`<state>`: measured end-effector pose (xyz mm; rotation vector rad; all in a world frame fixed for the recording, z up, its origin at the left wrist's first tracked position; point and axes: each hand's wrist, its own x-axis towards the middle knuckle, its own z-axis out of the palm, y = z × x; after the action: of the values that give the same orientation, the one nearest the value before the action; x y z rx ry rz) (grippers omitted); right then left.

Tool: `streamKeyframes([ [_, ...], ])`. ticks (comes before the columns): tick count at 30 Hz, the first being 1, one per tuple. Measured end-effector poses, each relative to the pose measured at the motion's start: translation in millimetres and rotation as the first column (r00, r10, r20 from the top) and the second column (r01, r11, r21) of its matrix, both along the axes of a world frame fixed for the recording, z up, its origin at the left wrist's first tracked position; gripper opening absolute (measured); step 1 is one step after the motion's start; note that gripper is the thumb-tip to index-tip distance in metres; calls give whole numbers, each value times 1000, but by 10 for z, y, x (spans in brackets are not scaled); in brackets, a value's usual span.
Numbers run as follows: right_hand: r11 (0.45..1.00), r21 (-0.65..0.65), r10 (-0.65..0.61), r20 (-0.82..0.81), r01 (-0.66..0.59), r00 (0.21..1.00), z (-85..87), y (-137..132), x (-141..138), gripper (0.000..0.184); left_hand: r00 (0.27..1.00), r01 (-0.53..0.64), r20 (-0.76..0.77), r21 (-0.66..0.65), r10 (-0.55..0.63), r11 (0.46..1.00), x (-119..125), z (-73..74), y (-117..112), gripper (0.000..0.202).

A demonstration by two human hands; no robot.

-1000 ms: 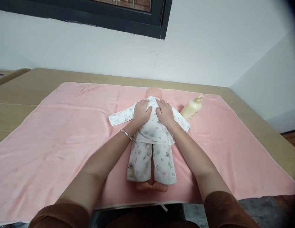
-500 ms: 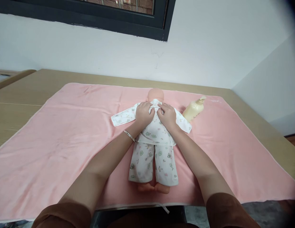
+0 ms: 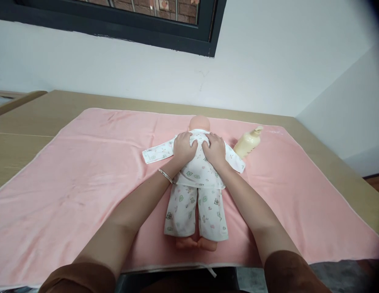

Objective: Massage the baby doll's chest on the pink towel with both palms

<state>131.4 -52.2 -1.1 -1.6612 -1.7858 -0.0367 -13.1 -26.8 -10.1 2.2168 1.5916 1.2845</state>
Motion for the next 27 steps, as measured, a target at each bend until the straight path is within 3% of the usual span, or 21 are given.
streamKeyframes([
  [5,995,31,-90,9,90,996,29,-18,5,47,1000,-6,3,4,6,1000,-6,-25,31,28],
  [10,988,134,74,60,-81,995,95,-77,-45,49,999,19,37,10,-19,1000,-25,-63,53,31],
  [16,966,-20,259,86,-258,962,99,-80,-94,41,997,13,70,28,-15,1000,-29,-93,47,34],
  [20,976,49,209,64,-212,976,128,-85,-80,43,997,11,76,16,-12,1000,-22,-72,30,34],
  [25,965,-69,258,79,-253,963,172,-103,-78,44,997,12,75,18,-14,1000,-20,-73,34,34],
  [27,970,-34,243,48,-241,969,198,-118,-74,45,997,17,79,21,-18,1000,-19,-80,37,34],
])
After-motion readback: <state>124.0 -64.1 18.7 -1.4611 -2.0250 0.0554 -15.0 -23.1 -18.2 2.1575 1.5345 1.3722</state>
